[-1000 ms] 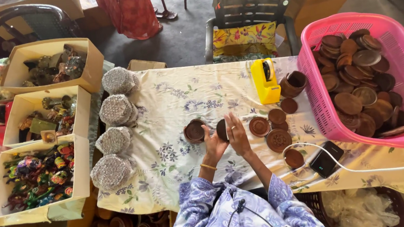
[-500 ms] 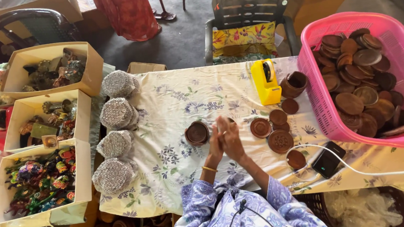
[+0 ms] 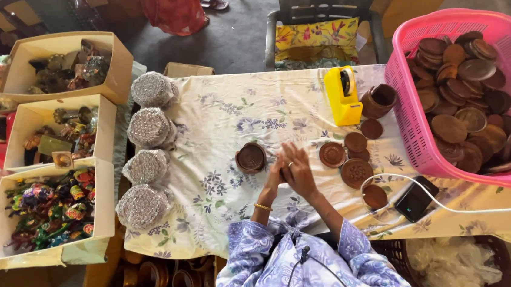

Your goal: Cleaning and organizing small brown ceramic pots or cups at a workspace.

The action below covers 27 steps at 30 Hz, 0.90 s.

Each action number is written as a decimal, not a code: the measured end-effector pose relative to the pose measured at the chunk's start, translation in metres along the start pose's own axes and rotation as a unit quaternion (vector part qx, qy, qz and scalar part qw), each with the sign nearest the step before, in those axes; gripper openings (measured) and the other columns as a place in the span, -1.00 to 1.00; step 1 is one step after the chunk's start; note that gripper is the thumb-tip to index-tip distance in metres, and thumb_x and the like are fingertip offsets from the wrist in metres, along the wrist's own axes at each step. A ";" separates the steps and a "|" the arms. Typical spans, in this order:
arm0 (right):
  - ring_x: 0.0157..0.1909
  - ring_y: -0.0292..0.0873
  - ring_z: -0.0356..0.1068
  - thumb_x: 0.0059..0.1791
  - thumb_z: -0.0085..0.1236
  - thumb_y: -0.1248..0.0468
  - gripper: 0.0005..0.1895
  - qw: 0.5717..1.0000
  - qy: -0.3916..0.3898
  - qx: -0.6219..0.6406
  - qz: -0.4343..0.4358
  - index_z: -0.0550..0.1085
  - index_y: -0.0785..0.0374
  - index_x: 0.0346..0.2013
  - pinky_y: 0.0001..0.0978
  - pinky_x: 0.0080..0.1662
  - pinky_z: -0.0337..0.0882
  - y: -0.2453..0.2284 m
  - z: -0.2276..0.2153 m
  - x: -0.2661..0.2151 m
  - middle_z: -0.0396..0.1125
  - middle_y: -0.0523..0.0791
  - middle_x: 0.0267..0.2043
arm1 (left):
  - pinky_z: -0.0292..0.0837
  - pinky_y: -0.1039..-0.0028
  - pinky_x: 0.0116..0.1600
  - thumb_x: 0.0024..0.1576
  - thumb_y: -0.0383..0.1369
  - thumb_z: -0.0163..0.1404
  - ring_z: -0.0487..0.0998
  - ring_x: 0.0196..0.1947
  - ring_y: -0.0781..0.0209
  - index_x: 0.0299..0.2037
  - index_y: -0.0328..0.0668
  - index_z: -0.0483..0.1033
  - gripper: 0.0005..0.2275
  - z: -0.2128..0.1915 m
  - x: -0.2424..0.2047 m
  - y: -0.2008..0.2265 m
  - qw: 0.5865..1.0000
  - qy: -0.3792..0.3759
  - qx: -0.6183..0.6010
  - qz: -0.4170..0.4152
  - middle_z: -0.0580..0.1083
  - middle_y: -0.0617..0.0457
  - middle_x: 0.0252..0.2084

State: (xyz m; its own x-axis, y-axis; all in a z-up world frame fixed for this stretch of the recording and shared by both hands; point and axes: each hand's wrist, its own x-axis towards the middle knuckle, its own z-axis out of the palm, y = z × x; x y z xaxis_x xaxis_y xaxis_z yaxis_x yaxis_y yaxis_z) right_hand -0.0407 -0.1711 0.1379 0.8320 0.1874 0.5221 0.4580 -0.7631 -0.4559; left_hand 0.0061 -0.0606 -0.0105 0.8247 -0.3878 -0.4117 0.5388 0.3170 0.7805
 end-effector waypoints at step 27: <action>0.06 0.03 0.45 0.18 -0.02 0.18 -0.73 0.985 -0.004 0.118 0.127 0.52 0.18 0.10 -0.17 0.08 0.45 -0.001 -0.008 0.011 0.47 -0.03 0.05 | 0.38 0.47 -0.16 0.41 -0.02 -0.16 0.40 -0.24 0.31 0.03 -0.37 0.59 -0.53 0.018 -0.017 0.025 0.945 0.120 0.252 0.172 0.50 -0.07 -0.29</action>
